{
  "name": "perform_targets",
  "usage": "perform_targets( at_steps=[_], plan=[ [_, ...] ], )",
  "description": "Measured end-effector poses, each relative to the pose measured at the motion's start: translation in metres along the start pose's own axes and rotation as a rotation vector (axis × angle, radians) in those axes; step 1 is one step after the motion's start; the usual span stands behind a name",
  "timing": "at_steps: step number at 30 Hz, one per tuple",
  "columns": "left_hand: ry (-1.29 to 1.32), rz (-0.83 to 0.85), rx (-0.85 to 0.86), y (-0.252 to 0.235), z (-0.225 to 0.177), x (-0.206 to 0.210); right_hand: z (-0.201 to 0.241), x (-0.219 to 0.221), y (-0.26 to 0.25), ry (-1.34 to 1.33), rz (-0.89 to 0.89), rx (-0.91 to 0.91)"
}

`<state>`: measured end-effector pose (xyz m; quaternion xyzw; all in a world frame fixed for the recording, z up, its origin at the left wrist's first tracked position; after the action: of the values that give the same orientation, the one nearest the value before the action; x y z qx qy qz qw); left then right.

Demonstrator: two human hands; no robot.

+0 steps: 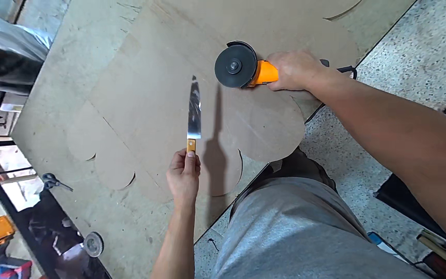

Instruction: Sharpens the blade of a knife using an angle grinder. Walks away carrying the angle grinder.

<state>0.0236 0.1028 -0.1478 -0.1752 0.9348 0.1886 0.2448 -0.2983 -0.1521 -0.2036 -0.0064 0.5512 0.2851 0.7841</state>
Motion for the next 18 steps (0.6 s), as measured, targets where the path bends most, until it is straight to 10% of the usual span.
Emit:
perform_targets(
  at_steps=[7, 18],
  plan=[
    [-0.507, -0.214, 0.412, -0.048, -0.071, 0.045, 0.000, 0.000, -0.001, 0.003, -0.010, -0.001],
    [-0.429, -0.235, 0.333, -0.057, -0.081, 0.128, 0.001, 0.000, -0.004, 0.028, 0.018, 0.025]
  ],
)
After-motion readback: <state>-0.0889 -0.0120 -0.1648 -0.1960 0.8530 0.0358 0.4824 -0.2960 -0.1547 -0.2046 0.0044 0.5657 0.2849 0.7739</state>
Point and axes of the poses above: each hand's wrist, its own y-axis away from the middle knuckle, its own x-axis out of the palm, z = x × y, the point moved 4 cm from there along -y, towards the middle knuckle, and after that the axes turned 7 degrees about -y, right-handed, at the moved point
